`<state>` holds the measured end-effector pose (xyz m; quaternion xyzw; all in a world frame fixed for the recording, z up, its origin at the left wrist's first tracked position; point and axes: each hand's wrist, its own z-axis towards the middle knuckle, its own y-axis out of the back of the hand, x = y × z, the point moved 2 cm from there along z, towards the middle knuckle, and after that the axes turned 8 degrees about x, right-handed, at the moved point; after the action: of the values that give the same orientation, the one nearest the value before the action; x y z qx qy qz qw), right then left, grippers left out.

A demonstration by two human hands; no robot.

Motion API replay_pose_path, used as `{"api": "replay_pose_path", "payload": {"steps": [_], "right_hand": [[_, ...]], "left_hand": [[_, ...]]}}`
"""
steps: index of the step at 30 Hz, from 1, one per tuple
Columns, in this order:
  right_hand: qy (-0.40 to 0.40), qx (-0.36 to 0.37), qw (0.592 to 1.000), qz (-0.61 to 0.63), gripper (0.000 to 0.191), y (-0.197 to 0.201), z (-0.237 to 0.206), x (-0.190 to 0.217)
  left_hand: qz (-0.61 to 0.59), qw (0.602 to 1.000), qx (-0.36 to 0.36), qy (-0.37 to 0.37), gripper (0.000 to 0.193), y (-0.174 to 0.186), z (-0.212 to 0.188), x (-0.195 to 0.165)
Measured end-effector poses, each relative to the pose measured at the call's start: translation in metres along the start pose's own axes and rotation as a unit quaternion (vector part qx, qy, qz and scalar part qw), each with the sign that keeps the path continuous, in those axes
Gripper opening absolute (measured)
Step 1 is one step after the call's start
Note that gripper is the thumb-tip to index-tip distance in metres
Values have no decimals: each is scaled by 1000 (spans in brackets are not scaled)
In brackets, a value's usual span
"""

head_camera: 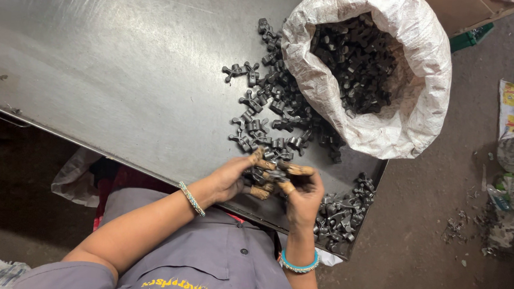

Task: The person repeatedly picks up small dark metal parts from a metal table, inspects them by hand, and places them into a white sack. The process is continuous and repetitive, with the person handling the parts one at a time or in small handfuls.

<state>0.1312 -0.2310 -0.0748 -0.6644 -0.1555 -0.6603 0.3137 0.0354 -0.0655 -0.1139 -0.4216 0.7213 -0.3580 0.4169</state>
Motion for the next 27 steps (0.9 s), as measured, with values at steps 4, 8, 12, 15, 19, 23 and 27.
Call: {"api": "replay_pose_path", "payload": {"steps": [4,8,12,15,19,23,27], "right_hand": [[-21,-12,975,-223,34,-14,21,11],[-2,-37,837,-545,37,-22,32,18],[-33,-29,835,-549,31,-23,18,28],[-40,-30,827,-559,39,-22,6,38],[-30,-25,822,-569,46,-21,1,36],[-49,-31,871,-488,40,-4,5,13],[-72,-56,980,-176,43,28,3,-7]], "left_hand": [[-71,995,69,2,48,-6,-5,-12],[-12,997,54,-49,38,1,-16,-31],[55,997,-6,-45,33,12,-29,-46],[81,996,-6,-29,33,14,-36,-52],[118,993,-23,-22,37,12,-37,-46],[182,980,-50,-56,41,11,-32,-35],[189,977,-56,-85,41,16,-28,-31]]}}
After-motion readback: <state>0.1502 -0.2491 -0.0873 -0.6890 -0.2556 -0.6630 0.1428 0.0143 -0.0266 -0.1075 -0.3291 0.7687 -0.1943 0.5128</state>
